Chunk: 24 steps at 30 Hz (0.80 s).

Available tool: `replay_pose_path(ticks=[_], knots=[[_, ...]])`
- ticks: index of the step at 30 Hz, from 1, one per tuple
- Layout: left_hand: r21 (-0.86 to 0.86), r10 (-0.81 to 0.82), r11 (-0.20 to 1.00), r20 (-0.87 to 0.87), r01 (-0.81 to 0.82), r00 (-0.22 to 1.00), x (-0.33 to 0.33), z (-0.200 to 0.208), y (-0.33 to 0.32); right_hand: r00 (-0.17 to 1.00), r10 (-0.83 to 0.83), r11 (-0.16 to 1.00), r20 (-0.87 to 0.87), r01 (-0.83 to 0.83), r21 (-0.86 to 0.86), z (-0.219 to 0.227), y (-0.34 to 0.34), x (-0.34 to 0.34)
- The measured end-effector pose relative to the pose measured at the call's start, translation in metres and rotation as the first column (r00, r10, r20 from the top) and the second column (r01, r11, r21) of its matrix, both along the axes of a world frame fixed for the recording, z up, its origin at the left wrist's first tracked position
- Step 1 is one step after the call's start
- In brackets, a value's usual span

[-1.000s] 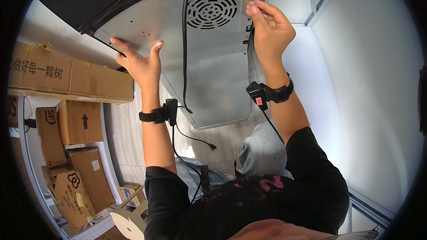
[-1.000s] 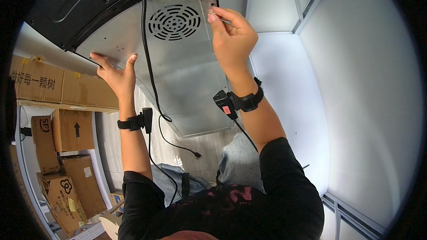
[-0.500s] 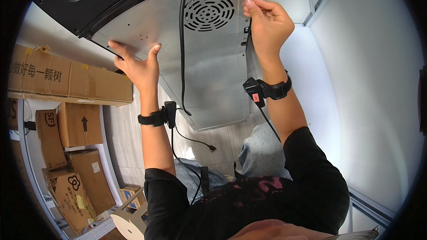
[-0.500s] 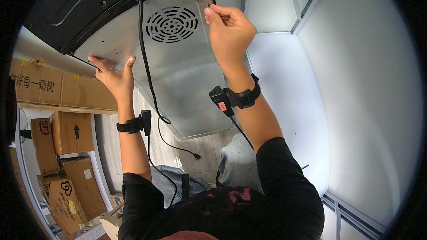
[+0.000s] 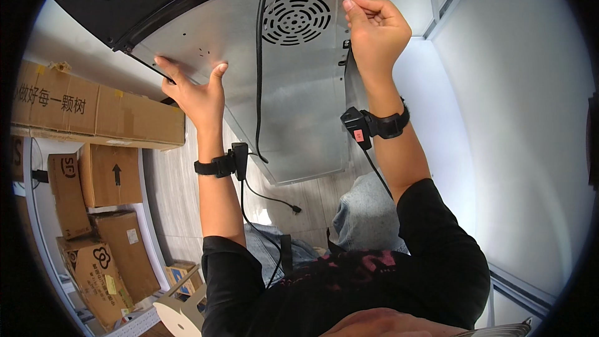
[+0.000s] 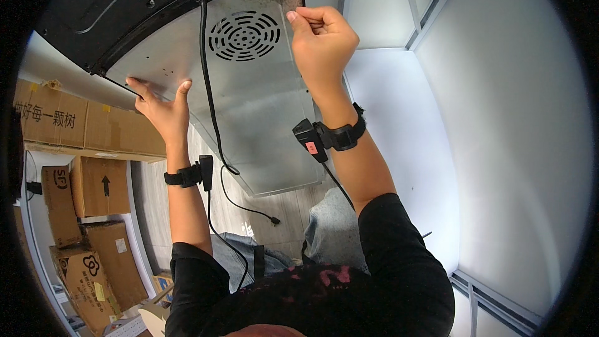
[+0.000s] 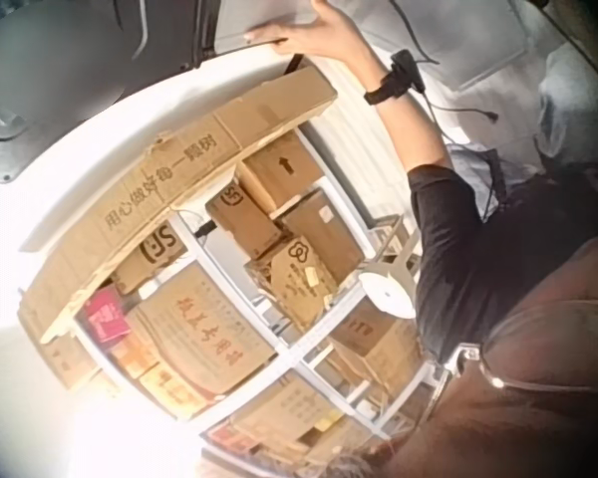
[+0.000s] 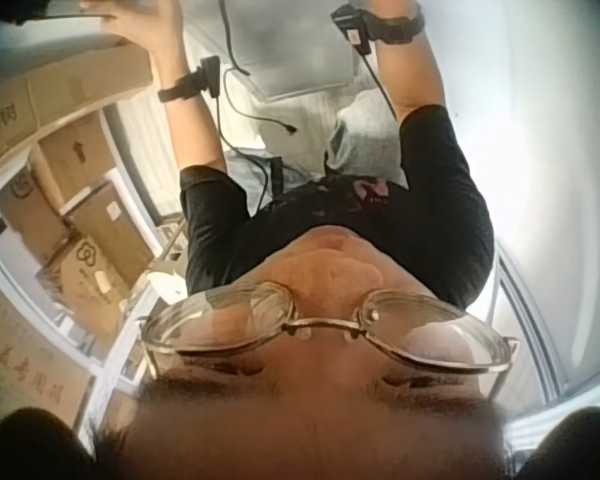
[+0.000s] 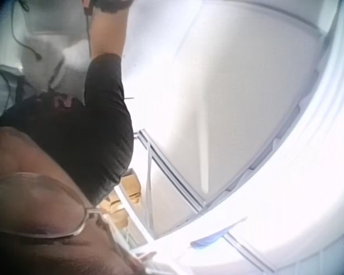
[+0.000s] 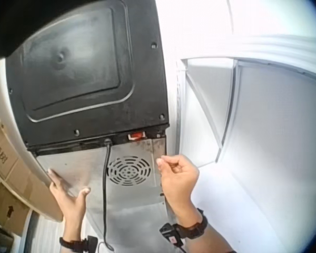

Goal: The person assembles a wall-mounted electronic device by attaching a black plastic cover and a metal backplate. They use a screwdriver to secure multiple screws into the device and then attach the backplate, aligning it with the mounting holes.

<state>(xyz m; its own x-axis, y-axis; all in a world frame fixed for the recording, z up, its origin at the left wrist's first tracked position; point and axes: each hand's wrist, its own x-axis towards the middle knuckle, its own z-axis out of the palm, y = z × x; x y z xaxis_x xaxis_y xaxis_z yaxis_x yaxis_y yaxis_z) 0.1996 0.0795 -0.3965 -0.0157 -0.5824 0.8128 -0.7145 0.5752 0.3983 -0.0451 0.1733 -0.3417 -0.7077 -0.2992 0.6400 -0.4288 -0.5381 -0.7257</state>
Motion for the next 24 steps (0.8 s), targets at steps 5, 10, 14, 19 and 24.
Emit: replay_pose_path(ticks=[5, 10, 14, 19, 24], knots=[[0.019, -0.017, 1.0, -0.014, 0.017, 1.0, 0.0, 0.0025, 0.0025, 0.999, -0.034, 0.999, -0.004, 0.034, -0.025, -0.0007, -0.003, 0.0001], [0.027, -0.013, 1.0, -0.018, 0.013, 1.0, 0.0004, 0.0046, 0.0049, 0.991, -0.107, 0.994, -0.084, 0.108, 0.013, -0.0031, -0.0036, -0.0007], [0.05, -0.022, 0.998, -0.039, 0.024, 0.999, -0.0033, 0.0046, 0.006, 0.961, -0.209, 0.977, -0.183, 0.214, 0.01, -0.004, -0.0037, -0.0047], [0.038, -0.033, 0.999, -0.037, 0.034, 0.999, -0.0012, 0.0048, 0.0062, 0.876, -0.319, 0.94, -0.361, 0.341, -0.003, -0.0003, -0.0028, -0.005], [0.033, -0.041, 0.999, -0.04, 0.043, 0.998, -0.001, 0.0047, 0.0075, 0.8, -0.356, 0.909, -0.483, 0.417, 0.02, 0.0013, -0.001, -0.0079]])
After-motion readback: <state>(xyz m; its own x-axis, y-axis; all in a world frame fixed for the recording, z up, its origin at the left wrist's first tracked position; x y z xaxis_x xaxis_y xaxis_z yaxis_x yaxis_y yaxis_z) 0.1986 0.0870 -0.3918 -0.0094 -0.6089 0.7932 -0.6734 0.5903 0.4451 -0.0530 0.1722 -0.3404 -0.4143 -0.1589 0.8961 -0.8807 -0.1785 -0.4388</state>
